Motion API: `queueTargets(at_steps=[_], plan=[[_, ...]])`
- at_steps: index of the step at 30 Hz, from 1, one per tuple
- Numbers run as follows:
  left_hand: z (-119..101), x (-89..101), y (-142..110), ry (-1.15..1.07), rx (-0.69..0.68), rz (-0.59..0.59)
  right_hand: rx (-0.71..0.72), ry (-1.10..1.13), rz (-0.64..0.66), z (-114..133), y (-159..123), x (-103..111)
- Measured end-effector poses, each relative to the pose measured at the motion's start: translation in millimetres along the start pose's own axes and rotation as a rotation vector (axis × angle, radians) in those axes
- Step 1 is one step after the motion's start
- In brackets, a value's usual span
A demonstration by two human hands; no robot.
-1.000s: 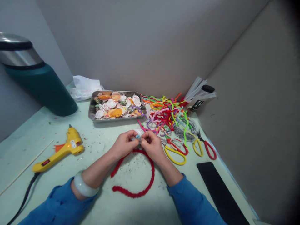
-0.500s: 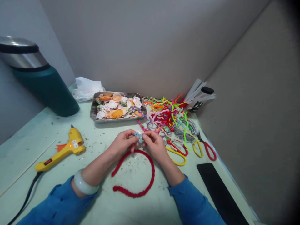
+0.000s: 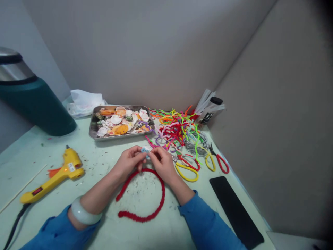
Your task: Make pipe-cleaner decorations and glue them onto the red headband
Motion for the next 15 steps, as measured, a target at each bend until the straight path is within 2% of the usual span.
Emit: queueTargets(at_steps=[6, 8, 10, 13, 15], plan=[[0, 9.1, -1, -0.095, -0.040, -0.072, 0.063, -0.192, -0.098, 11, -3, 17], [1, 9.4, -1, -0.082, -0.031, -0.067, 0.063, -0.230, -0.145, 11, -4, 30], [2, 9.3, -1, -0.064, -0.017, -0.060, 0.026, -0.287, -0.222, 7, -9, 55], [3, 8.4, 0, -0.053, -0.016, -0.043, -0.209, -0.458, -0.388, -15, -28, 115], [4, 8.2, 0, -0.050, -0.012, -0.039, -0.489, -0.651, -0.383, -40, -46, 154]])
Point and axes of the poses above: each hand's wrist, its own y-axis towards the middle knuckle, its own x-axis out of the back of the hand, z = x × y, the point moved 9 cm from there along y, towards the middle knuckle, and after that the axes turned 14 degrees about z, right-handed, at the moved point
